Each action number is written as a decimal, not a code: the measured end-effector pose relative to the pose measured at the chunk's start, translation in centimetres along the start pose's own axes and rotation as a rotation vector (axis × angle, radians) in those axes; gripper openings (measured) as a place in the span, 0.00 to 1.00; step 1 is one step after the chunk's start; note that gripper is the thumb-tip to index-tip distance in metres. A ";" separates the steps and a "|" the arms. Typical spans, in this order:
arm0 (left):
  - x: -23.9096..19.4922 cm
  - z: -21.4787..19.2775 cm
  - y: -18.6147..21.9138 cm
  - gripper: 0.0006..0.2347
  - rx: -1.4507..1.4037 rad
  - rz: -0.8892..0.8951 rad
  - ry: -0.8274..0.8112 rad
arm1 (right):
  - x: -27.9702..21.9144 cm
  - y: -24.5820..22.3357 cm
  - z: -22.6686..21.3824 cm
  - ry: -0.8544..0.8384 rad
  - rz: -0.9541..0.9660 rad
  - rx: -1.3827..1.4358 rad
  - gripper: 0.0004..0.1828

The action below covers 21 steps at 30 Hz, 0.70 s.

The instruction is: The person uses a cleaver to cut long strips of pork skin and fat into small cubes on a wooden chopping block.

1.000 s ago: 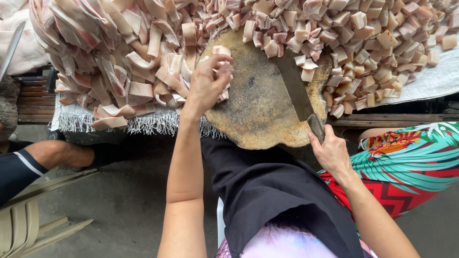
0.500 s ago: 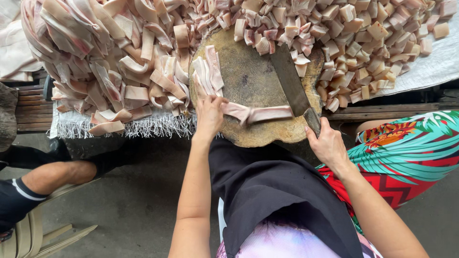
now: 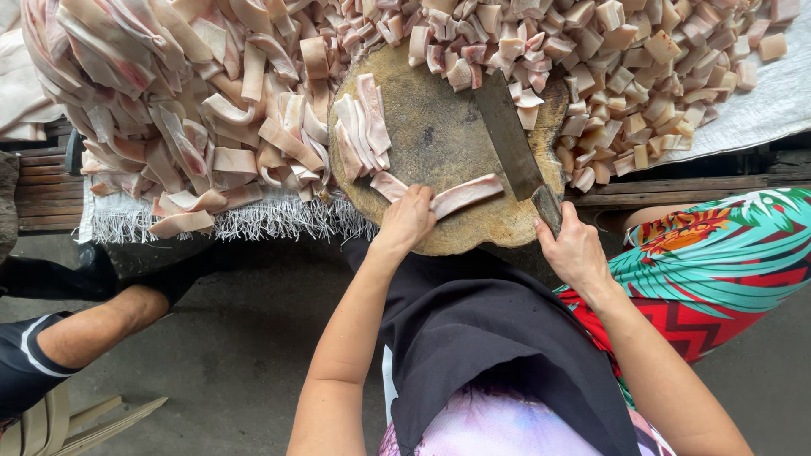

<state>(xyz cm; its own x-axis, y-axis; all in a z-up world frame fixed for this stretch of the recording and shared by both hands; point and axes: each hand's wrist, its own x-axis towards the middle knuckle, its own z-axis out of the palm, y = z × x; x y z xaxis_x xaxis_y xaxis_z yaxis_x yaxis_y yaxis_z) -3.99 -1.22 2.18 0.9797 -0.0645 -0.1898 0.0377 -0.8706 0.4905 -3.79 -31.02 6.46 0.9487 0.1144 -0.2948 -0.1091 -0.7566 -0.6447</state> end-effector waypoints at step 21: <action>2.5 7.5 3.1 0.16 0.192 0.110 0.329 | -0.8 -1.5 -2.0 -0.013 0.021 0.047 0.21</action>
<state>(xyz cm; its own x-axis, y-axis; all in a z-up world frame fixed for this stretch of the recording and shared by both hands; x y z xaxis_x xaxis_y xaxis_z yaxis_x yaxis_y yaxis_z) -2.86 -7.72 -3.14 0.9878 -0.0303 0.1529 -0.0784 -0.9445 0.3191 -3.78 -31.25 9.04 0.9421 0.1071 -0.3178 -0.1435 -0.7278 -0.6706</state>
